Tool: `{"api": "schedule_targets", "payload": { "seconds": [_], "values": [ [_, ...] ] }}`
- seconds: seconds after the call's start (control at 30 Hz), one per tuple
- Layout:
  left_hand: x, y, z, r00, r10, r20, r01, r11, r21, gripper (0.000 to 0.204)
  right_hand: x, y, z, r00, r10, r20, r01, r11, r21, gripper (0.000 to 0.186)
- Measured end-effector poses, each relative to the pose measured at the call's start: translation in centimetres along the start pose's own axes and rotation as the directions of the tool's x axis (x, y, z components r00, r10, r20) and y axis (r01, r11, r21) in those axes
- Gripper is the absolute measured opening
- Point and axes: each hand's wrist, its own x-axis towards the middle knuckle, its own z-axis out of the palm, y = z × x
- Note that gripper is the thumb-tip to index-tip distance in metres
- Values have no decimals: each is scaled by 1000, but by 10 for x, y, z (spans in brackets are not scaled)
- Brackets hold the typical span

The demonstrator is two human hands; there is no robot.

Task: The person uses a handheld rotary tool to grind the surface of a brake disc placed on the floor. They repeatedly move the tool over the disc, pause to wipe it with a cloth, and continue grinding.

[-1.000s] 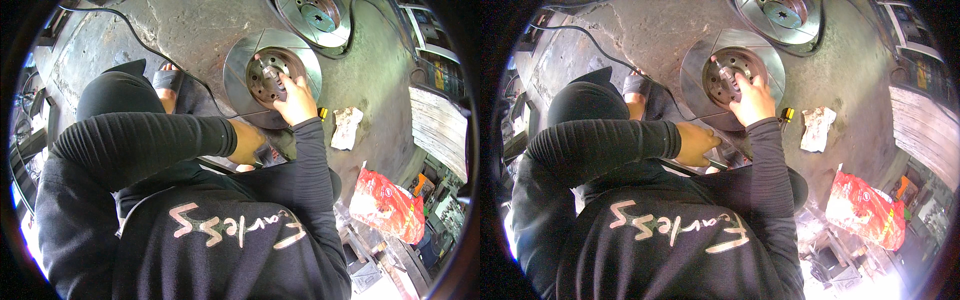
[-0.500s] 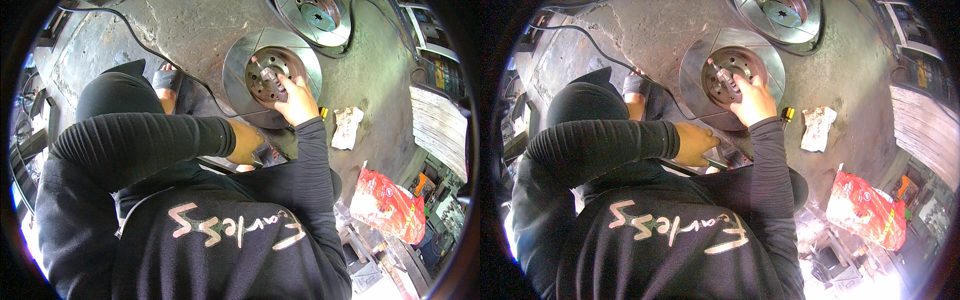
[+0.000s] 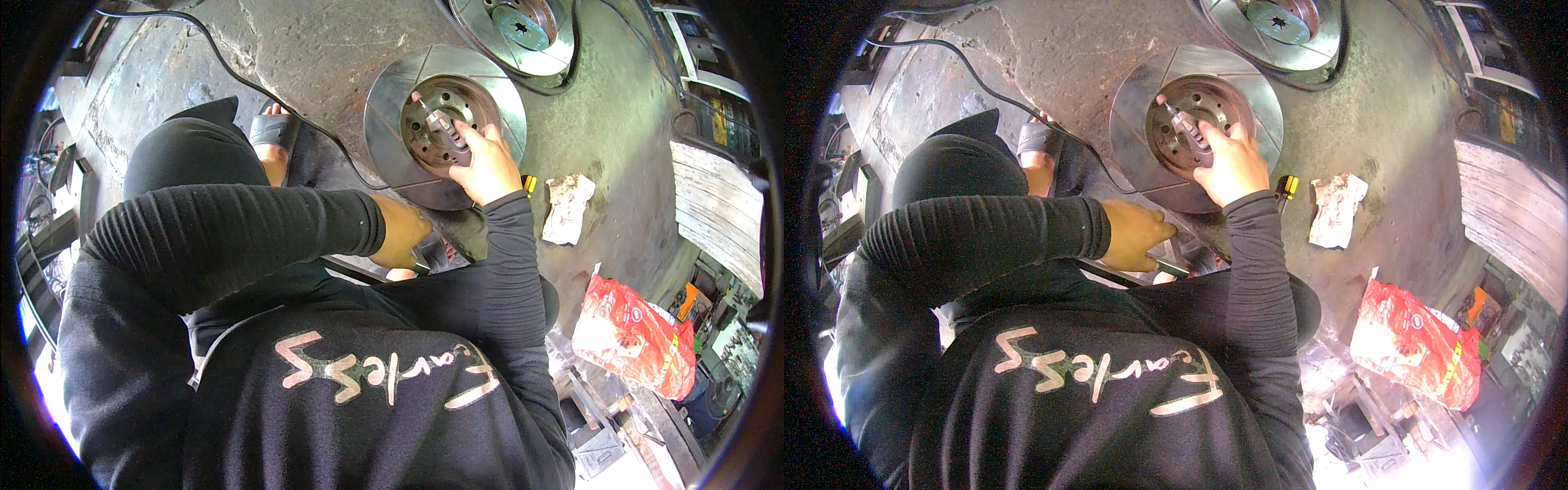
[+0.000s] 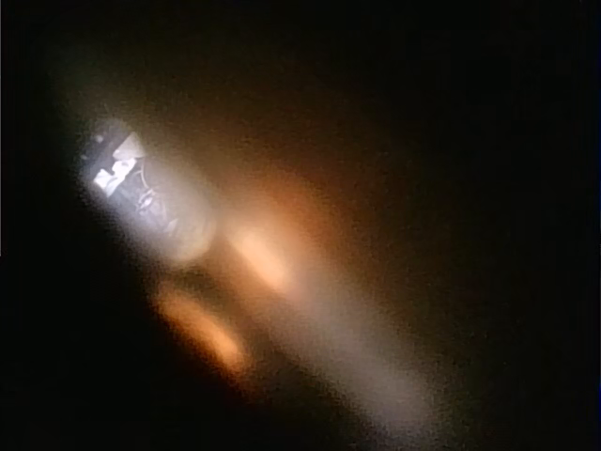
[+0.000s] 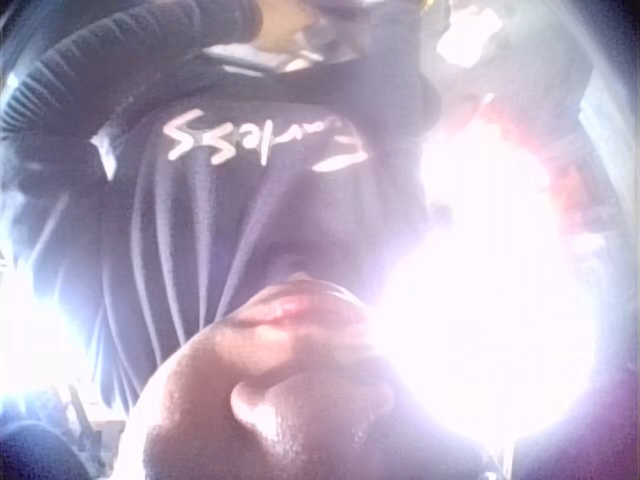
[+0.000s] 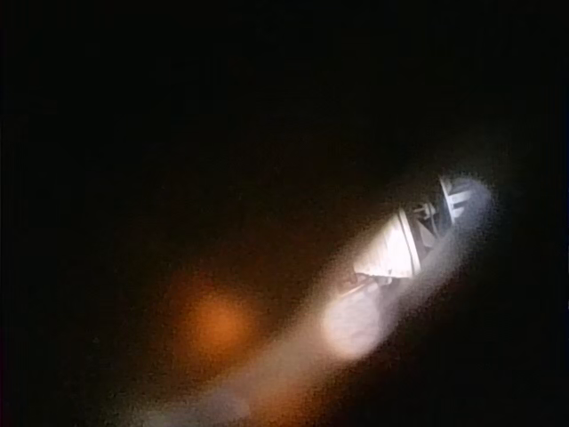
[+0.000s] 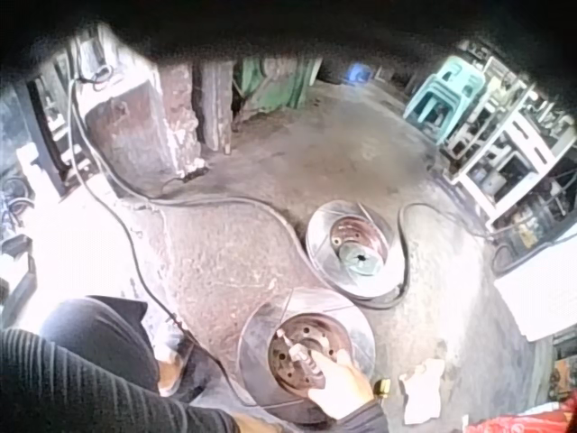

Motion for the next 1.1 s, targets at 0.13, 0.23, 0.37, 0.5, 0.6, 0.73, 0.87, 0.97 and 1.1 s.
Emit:
{"api": "schedule_targets", "payload": {
  "seconds": [0.13, 0.23, 0.37, 0.5, 0.6, 0.73, 0.87, 0.97, 1.1],
  "values": [
    [1, -1, 0, 1000, 4, 15, -4, 1000, -3, 50, 4, -2, 7, 991, 84, -109, -84, 996, 4, 66],
    [0, -1, 1, 1000, 9, -1, -9, 1000, -16, 50, 4, -4, 4, 992, 87, -95, -89, 996, -17, 67],
    [0, 0, 0, 1000, -7, 19, 7, 1000, -13, 50, 1, 1, 2, 1000, 3, -8, -3, 1000, 9, 67],
    [1, -1, 1, 1000, 3, 8, -3, 1000, -8, 50, 4, -3, 6, 990, 84, -110, -86, 996, -16, 66],
    [2, -1, 2, 1000, 6, 11, -6, 1000, -7, 50, 5, -3, 6, 985, 93, -145, -100, 994, -39, 66],
    [1, -1, 1, 1000, 10, 11, -10, 1000, -5, 50, 3, -2, 4, 998, 42, -43, -42, 999, 1, 66],
    [-1, 0, -1, 1000, -4, 28, 5, 1000, -22, 50, 5, 1, 8, 989, 84, -120, -85, 996, -2, 66],
    [-1, 0, -1, 999, 4, 35, -3, 999, -32, 51, 4, -2, 6, 993, 78, -93, -79, 997, -3, 66],
    [0, 0, -1, 999, -2, 43, 3, 1000, -19, 51, 4, 1, 7, 998, 29, -63, -29, 1000, 10, 66]
  ]
}}
